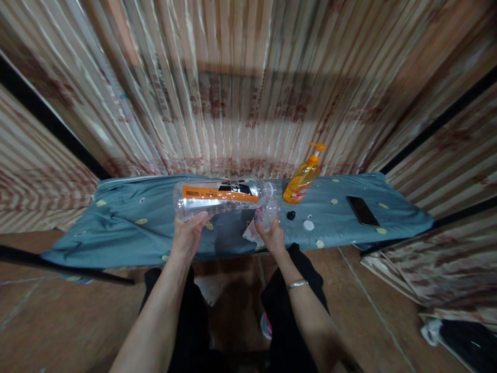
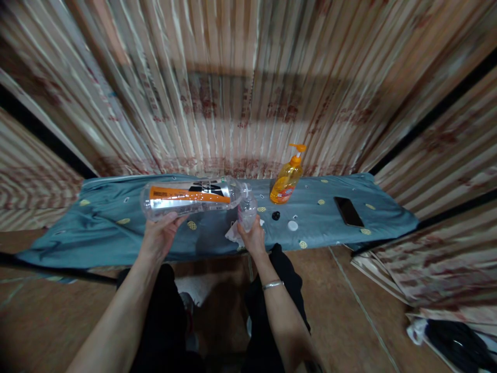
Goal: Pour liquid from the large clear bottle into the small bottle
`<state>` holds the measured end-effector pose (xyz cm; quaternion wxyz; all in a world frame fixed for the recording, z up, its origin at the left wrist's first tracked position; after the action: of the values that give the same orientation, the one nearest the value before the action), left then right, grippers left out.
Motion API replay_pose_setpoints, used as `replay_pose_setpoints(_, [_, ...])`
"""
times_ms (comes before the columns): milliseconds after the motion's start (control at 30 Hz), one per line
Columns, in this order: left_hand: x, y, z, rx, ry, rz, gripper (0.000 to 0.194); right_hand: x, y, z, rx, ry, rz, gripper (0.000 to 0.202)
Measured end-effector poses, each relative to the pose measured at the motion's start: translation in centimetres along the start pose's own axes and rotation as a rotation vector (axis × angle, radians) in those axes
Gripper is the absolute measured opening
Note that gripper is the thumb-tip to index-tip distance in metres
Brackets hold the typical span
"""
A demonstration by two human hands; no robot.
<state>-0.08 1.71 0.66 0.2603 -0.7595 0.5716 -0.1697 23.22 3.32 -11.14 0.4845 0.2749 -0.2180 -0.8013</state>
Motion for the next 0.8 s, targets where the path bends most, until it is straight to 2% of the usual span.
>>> replay_pose_setpoints(567, [-0.13,0.09,0.07,-0.038,-0.003,-0.014,0.040,0.02,-0.11,-0.15,0.027,0.008,0.005,0.063])
replay_pose_setpoints(800, [-0.14,0.07,0.11,-0.032,-0.004,0.022,0.041,0.07,0.25,0.21,0.014,0.022,-0.007,0.059])
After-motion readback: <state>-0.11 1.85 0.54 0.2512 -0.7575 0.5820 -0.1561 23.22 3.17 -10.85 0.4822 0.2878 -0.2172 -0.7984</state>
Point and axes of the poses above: each hand's wrist, its own x-axis away from the middle knuckle, its own y-axis out of the back of the hand, z = x × y, the point moved 2 cm from there along -x, towards the middle knuckle, and after that the axes turned 5 degrees about -z, right-handed, at the moved point
